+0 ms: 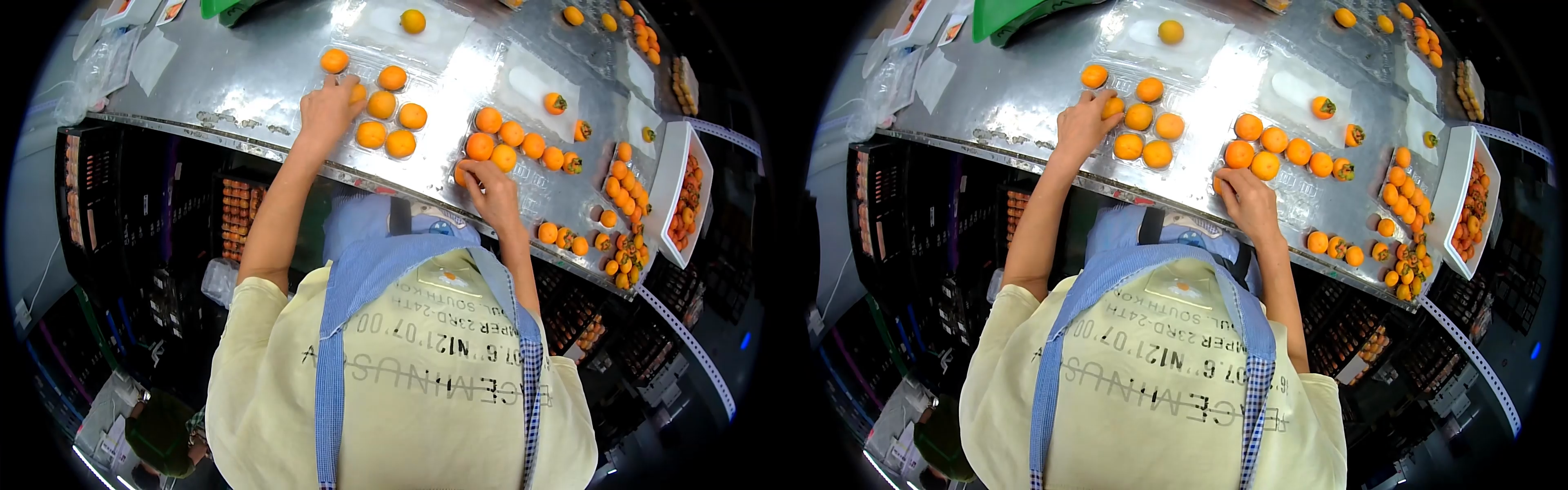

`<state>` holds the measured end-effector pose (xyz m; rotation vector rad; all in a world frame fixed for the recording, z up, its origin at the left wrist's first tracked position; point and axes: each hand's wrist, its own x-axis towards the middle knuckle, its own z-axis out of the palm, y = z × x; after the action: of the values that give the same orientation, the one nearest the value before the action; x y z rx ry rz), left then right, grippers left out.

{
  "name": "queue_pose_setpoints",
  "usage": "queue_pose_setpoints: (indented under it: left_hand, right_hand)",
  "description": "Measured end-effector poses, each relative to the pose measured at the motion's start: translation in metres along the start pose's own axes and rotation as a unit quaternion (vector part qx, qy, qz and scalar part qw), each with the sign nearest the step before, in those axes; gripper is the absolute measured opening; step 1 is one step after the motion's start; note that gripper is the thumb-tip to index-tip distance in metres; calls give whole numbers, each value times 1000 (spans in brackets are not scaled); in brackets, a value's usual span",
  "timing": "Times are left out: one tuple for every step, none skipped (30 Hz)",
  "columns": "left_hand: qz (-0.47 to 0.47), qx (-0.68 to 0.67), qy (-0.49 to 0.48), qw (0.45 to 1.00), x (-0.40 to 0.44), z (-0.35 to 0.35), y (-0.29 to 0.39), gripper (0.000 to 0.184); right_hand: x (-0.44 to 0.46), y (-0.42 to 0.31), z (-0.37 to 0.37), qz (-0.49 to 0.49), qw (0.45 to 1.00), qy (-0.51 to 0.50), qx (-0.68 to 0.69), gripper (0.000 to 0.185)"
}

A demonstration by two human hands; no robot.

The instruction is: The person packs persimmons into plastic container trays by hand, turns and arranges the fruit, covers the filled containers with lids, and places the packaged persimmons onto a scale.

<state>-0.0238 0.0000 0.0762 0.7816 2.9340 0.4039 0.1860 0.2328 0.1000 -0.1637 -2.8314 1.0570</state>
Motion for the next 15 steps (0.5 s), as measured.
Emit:
queue_pose_setpoints:
  left_hand:
    - [0,-6,4,1000,1,1,-2,40]
    - [0,-12,9,1000,2,3,-5,39]
    - [4,-55,28,998,2,5,-11,38]
    - [9,-98,47,994,1,7,-16,37]
    - [14,-141,65,988,2,8,-20,36]
    - [-29,-227,27,973,3,4,-21,36]
    - [-72,-311,-12,948,3,-2,-22,36]
    - [-115,-392,-50,912,2,-7,-22,36]
    - [-154,-477,-59,863,0,-15,-19,36]
    - [-191,-557,-68,805,-2,-23,-15,36]
    - [-226,-631,-76,739,-5,-30,-11,36]
    - [-210,-703,-87,674,-8,-35,-6,39]
    - [-191,-769,-98,602,-11,-37,1,41]
    - [-171,-828,-110,522,-14,-39,9,44]
    - [-113,-845,-141,504,-16,-40,16,50]
  right_hand:
    - [0,-1,0,5,1000,3,3,14]
    - [0,-2,0,8,1000,6,7,13]
    - [1,-3,1,12,1000,10,11,12]
    - [1,-4,1,12,1000,8,10,12]
    - [2,-5,0,13,1000,7,9,11]
    - [3,-5,0,14,1000,6,8,11]
    - [3,-5,-1,11,1000,8,11,11]
    - [4,-5,-1,7,1000,10,13,12]
    - [5,-5,0,3,1000,12,17,12]
    - [6,-7,0,14,999,18,35,12]
    - [7,-9,-1,25,998,25,54,13]
    - [9,-12,-2,37,996,32,73,13]
    - [13,-16,-5,40,993,36,104,15]
    - [18,-23,-8,43,989,40,134,17]
    - [22,-30,-12,48,984,44,163,19]
